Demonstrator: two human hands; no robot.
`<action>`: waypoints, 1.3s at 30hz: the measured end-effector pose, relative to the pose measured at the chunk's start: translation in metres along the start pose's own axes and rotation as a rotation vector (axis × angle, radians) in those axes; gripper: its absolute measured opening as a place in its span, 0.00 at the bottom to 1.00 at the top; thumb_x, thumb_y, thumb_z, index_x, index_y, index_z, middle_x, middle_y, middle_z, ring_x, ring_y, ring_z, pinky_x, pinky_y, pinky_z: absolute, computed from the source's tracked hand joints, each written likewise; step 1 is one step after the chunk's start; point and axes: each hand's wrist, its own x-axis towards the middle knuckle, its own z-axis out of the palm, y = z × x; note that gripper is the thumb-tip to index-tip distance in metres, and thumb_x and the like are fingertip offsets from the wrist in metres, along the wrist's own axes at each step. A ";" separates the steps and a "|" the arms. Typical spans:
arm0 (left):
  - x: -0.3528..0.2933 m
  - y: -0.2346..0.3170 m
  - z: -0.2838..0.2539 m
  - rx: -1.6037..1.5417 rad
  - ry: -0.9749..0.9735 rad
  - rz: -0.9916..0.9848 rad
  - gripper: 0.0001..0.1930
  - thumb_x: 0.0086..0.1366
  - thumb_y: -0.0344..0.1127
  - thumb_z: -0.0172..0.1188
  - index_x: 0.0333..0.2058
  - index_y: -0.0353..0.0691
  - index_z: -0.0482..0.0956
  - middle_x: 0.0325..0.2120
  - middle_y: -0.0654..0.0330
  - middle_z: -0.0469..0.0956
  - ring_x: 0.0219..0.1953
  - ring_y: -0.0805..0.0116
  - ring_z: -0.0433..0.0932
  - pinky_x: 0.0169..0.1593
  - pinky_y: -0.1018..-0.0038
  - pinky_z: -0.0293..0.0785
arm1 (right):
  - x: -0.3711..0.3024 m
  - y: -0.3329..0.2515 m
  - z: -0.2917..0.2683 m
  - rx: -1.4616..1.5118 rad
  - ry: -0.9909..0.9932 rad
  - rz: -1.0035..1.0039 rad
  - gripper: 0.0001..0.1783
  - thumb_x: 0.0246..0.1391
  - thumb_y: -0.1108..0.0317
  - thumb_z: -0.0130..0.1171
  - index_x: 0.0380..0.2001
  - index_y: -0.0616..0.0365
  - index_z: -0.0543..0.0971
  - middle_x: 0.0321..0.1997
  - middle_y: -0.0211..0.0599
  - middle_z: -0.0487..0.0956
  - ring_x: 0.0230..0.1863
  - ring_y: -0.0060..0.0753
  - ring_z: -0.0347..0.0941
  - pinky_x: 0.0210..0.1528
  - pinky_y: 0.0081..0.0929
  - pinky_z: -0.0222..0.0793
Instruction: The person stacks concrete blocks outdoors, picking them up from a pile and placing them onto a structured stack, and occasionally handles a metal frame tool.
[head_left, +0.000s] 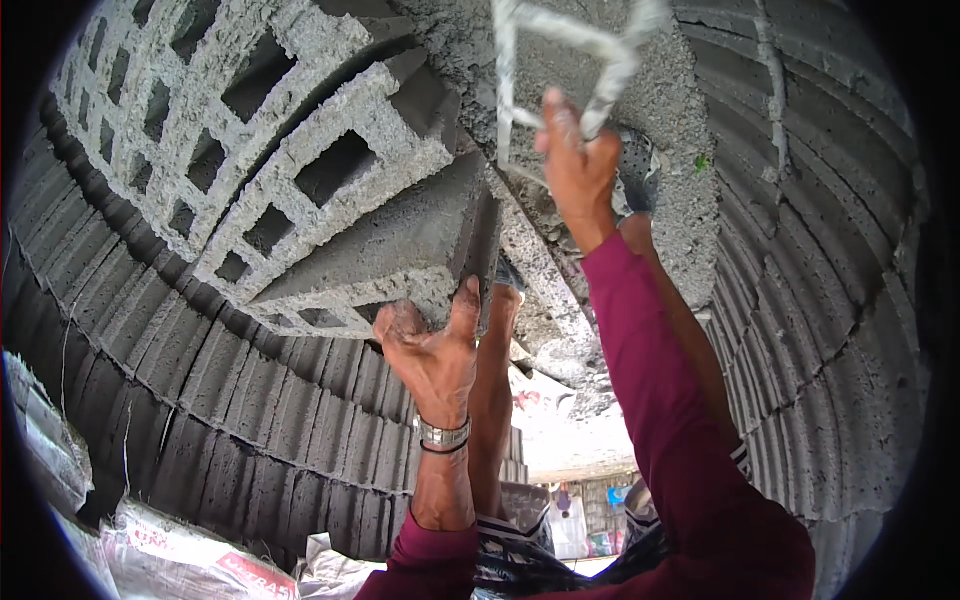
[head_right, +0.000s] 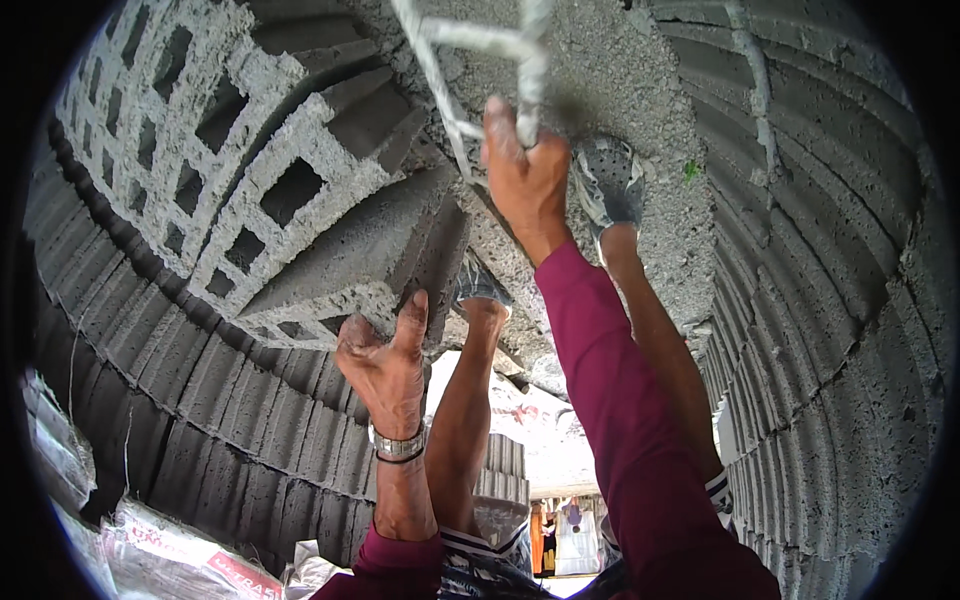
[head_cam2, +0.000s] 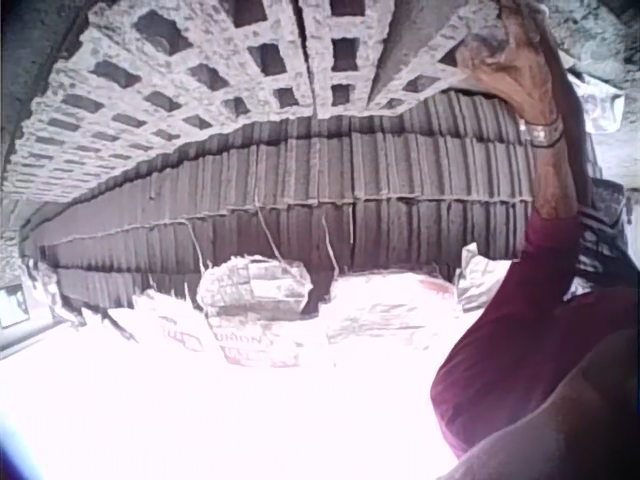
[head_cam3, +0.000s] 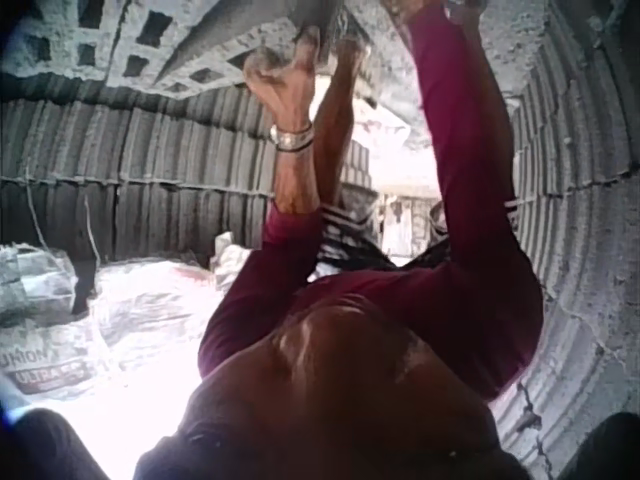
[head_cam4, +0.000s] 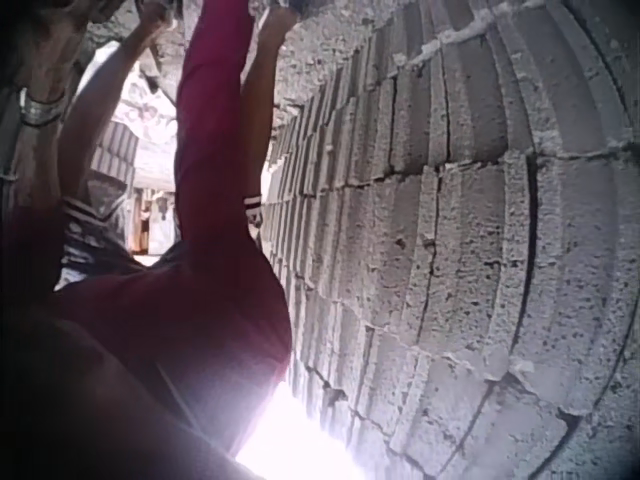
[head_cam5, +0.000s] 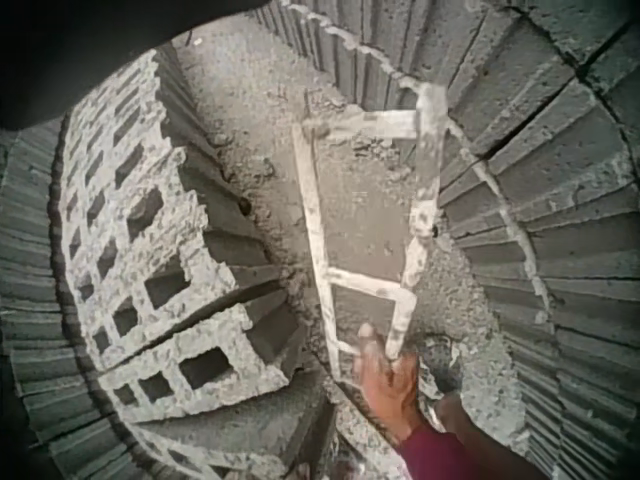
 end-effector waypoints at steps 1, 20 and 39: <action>0.002 0.000 -0.003 0.066 -0.014 0.009 0.19 0.55 0.37 0.74 0.20 0.30 0.73 0.21 0.65 0.73 0.25 0.78 0.64 0.27 0.75 0.61 | 0.009 -0.029 0.000 0.037 0.035 -0.066 0.25 0.64 0.46 0.55 0.20 0.53 0.76 0.14 0.25 0.71 0.13 0.16 0.65 0.15 0.18 0.63; 0.000 0.000 -0.003 0.240 0.014 0.082 0.27 0.54 0.42 0.75 0.17 0.32 0.64 0.17 0.67 0.62 0.23 0.75 0.57 0.24 0.70 0.54 | 0.028 -0.073 -0.007 0.233 0.035 -0.073 0.26 0.64 0.46 0.53 0.16 0.49 0.72 0.12 0.24 0.68 0.09 0.14 0.61 0.10 0.19 0.59; -0.007 -0.009 0.006 -0.026 -0.002 0.037 0.20 0.54 0.37 0.75 0.20 0.31 0.71 0.20 0.64 0.71 0.25 0.76 0.64 0.27 0.75 0.61 | 0.012 0.037 0.021 -0.079 -0.054 0.045 0.30 0.63 0.46 0.55 0.17 0.61 0.79 0.14 0.35 0.75 0.17 0.30 0.71 0.22 0.36 0.63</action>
